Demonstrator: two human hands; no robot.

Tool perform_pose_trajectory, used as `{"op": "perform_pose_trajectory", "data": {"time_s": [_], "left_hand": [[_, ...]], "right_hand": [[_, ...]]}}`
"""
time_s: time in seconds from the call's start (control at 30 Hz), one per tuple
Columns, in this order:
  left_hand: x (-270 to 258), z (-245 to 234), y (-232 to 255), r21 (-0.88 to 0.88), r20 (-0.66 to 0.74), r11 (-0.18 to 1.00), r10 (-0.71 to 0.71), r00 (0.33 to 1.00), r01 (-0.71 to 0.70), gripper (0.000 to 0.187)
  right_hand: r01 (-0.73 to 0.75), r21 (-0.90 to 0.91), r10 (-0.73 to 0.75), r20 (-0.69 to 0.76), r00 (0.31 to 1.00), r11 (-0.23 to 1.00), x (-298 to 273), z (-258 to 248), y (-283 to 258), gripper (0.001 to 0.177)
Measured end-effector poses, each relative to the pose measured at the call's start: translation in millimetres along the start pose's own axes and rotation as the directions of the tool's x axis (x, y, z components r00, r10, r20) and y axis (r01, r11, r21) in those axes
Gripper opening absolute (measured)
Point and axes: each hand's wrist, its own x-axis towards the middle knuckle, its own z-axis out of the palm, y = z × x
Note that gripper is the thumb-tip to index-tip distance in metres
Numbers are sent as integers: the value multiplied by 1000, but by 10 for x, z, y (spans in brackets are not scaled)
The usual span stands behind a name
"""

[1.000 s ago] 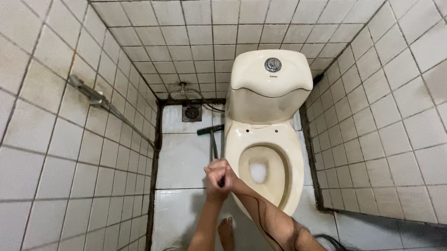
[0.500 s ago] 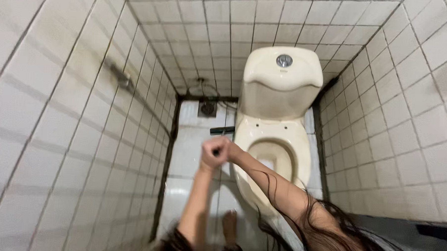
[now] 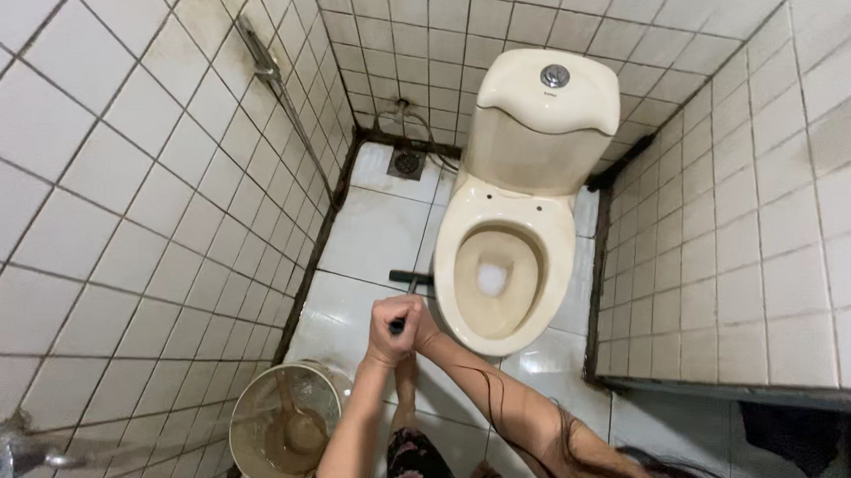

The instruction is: The person uses a squeegee to push water across the tiled floor around a toilet, then pours water from a bucket into the toilet bowl and continues squeegeeing the floor. The person repeatedly moves water toward the drain and refills the bucket from a wall tap.

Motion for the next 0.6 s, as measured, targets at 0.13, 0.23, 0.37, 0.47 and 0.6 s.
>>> {"op": "perform_pose_trajectory", "data": {"time_s": [0.13,0.23,0.37,0.47,0.6], "left_hand": [[295,88,-305,-42,-23,984,171,985,-172,18],[629,177,-577,-59,133,998,42,990,-34,21],[1217,222,-1030,-62,147,990,131,980,-123,29],[1630,154,-1400,-71,101,986,157,982,-151,28],[1837,30,-1811,-29,94,1000,9,996,-6,25]], "right_hand": [[261,-37,-261,-18,965,965,259,-131,483,13],[367,8,-361,-163,918,930,590,-188,721,14],[326,50,-309,-210,928,944,1149,-380,1010,36],[196,186,-183,-87,979,963,1650,-487,1147,43],[122,36,-119,-72,990,992,1972,-463,1183,37]]}}
